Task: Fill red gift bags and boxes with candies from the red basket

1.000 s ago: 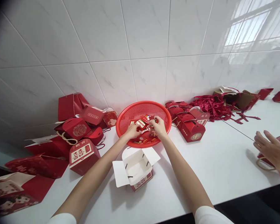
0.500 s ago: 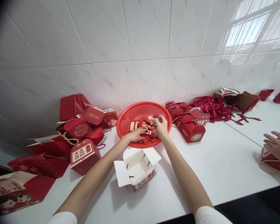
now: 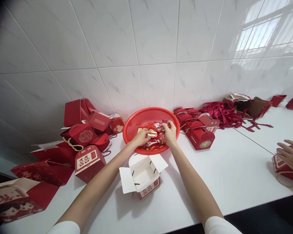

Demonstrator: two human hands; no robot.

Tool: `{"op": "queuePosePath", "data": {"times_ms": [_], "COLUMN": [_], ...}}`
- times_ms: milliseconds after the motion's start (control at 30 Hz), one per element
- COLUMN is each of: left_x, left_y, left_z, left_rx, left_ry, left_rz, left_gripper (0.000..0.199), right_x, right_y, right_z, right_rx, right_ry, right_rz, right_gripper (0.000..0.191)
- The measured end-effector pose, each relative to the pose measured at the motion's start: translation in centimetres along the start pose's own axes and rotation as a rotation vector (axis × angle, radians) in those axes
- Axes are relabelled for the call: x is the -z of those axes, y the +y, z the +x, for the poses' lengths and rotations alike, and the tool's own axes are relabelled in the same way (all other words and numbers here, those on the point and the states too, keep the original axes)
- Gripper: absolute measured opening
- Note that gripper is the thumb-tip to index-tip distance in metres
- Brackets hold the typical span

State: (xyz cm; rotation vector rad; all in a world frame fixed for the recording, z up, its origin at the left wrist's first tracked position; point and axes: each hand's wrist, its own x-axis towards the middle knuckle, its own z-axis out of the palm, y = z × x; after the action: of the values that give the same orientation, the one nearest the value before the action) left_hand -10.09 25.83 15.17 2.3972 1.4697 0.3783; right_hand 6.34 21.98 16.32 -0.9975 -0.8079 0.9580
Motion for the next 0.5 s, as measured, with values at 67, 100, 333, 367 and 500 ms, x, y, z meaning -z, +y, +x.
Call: {"op": "queuePosePath", "data": {"times_ms": [67,100,333,367,500], "left_x": [-0.3,-0.4,-0.6,-0.5,-0.1], "left_y": [-0.1,-0.2,-0.5,-0.7,-1.4], "left_z": [0.2,0.2,0.3,0.2,0.3], "left_rx": [-0.080,-0.111,-0.068,-0.049,-0.035], "left_ry": [-0.063,-0.089,-0.101,-0.089,-0.060], "left_rz": [0.016,0.021,0.079,0.089,0.118], "left_gripper": [0.036,0.036,0.033,0.031,0.032], "right_x": [-0.1,-0.1,-0.4,-0.5,-0.8], "right_y": [-0.1,-0.1,-0.4,-0.5,-1.1], "right_z": [-0.1,-0.1,-0.3,-0.3,-0.5], "right_rx": [-0.007,-0.009,-0.021,-0.025,-0.074], "right_ry": [-0.019,-0.033,-0.070,-0.077,-0.161], "right_rz": [0.000,-0.002,0.007,0.011,0.022], "right_gripper": [0.032,0.032,0.035,0.035,0.035]}}
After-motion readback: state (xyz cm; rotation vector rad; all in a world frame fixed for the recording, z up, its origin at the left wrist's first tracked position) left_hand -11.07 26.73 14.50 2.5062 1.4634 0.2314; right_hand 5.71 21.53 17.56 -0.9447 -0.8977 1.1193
